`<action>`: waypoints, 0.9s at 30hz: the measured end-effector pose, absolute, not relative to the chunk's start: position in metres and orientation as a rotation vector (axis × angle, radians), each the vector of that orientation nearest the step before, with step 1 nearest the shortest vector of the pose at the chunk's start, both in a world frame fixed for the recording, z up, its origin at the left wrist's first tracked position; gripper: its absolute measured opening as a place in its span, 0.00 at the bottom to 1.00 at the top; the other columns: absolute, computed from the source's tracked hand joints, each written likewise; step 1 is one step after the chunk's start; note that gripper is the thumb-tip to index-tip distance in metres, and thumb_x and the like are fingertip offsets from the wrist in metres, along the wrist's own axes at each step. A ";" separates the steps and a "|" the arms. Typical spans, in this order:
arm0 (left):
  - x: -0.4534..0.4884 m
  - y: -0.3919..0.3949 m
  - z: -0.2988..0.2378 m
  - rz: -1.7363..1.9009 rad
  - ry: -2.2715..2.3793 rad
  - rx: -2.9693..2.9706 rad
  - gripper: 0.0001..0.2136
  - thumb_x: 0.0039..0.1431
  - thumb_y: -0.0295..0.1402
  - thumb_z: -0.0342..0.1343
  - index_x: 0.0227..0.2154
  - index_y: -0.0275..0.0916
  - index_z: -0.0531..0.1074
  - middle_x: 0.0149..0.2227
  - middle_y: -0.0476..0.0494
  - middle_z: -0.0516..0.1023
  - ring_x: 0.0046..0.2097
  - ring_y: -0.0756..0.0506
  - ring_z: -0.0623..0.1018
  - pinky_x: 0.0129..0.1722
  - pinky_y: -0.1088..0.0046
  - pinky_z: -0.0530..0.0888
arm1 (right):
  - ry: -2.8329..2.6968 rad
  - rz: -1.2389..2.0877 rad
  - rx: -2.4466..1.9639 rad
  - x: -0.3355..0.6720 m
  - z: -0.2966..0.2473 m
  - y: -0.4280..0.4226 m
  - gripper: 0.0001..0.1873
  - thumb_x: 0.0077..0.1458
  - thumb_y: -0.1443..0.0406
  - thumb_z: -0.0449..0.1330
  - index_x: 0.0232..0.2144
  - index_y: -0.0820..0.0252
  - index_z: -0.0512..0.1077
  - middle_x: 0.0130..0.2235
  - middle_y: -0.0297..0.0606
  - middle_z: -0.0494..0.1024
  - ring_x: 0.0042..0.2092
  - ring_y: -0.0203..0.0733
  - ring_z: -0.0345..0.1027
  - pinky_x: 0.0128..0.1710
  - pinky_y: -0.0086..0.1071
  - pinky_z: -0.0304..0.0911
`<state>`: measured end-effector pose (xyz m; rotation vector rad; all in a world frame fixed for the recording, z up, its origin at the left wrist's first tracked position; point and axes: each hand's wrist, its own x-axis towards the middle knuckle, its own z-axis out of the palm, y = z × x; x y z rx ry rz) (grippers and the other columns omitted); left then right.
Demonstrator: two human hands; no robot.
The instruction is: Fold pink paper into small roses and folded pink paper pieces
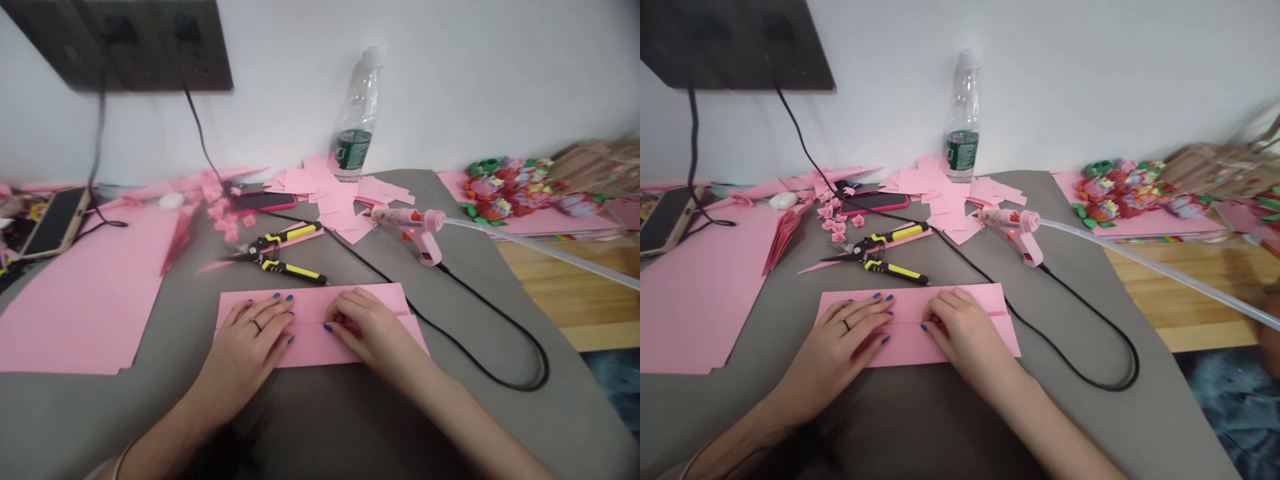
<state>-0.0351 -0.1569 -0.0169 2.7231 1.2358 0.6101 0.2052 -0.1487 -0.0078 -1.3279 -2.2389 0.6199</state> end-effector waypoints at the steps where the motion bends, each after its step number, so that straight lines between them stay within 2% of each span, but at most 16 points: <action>1: -0.035 -0.157 -0.017 0.616 1.231 2.739 0.12 0.70 0.30 0.49 0.51 0.38 0.75 0.56 0.40 0.79 0.57 0.41 0.77 0.57 0.57 0.69 | -2.242 0.610 -1.325 0.205 -0.008 -0.149 0.09 0.57 0.75 0.60 0.30 0.57 0.70 0.32 0.37 0.77 0.37 0.44 0.69 0.39 0.37 0.66; 5: -0.034 -0.160 -0.019 0.647 1.218 2.767 0.14 0.70 0.30 0.48 0.51 0.38 0.76 0.56 0.40 0.79 0.59 0.41 0.76 0.60 0.58 0.69 | -2.233 0.607 -1.318 0.204 -0.008 -0.150 0.08 0.58 0.75 0.59 0.31 0.57 0.70 0.33 0.38 0.77 0.37 0.45 0.69 0.39 0.38 0.67; 10: -0.034 -0.163 -0.017 0.626 1.183 2.855 0.15 0.70 0.30 0.48 0.51 0.33 0.76 0.57 0.37 0.78 0.60 0.40 0.75 0.61 0.57 0.69 | -2.237 0.601 -1.317 0.203 -0.007 -0.149 0.09 0.57 0.75 0.59 0.31 0.57 0.69 0.33 0.38 0.77 0.37 0.45 0.69 0.39 0.37 0.66; 15: -0.034 -0.173 -0.019 0.515 1.179 2.942 0.18 0.69 0.30 0.47 0.56 0.30 0.72 0.62 0.34 0.73 0.62 0.36 0.72 0.61 0.54 0.68 | -2.252 0.591 -1.326 0.203 -0.007 -0.148 0.10 0.56 0.77 0.59 0.30 0.57 0.69 0.32 0.38 0.76 0.37 0.44 0.69 0.37 0.35 0.66; 20: -0.033 -0.186 -0.023 0.435 1.236 2.961 0.24 0.69 0.34 0.46 0.63 0.27 0.64 0.65 0.31 0.67 0.65 0.35 0.68 0.65 0.52 0.63 | -2.254 0.619 -1.321 0.202 -0.006 -0.148 0.09 0.58 0.75 0.56 0.30 0.57 0.69 0.33 0.39 0.77 0.37 0.45 0.69 0.38 0.37 0.66; 25: -0.030 -0.192 -0.027 0.363 1.310 2.986 0.23 0.67 0.29 0.46 0.63 0.27 0.63 0.67 0.34 0.65 0.66 0.36 0.67 0.68 0.53 0.53 | -2.260 0.600 -1.326 0.202 -0.007 -0.148 0.10 0.57 0.76 0.57 0.30 0.57 0.68 0.33 0.39 0.76 0.37 0.45 0.68 0.38 0.37 0.66; 27: -0.030 -0.194 -0.029 0.328 1.338 2.988 0.25 0.67 0.30 0.45 0.64 0.26 0.61 0.67 0.33 0.64 0.66 0.36 0.66 0.68 0.53 0.50 | -2.259 0.600 -1.326 0.202 -0.007 -0.149 0.10 0.57 0.77 0.57 0.30 0.57 0.68 0.32 0.38 0.76 0.37 0.45 0.68 0.38 0.37 0.66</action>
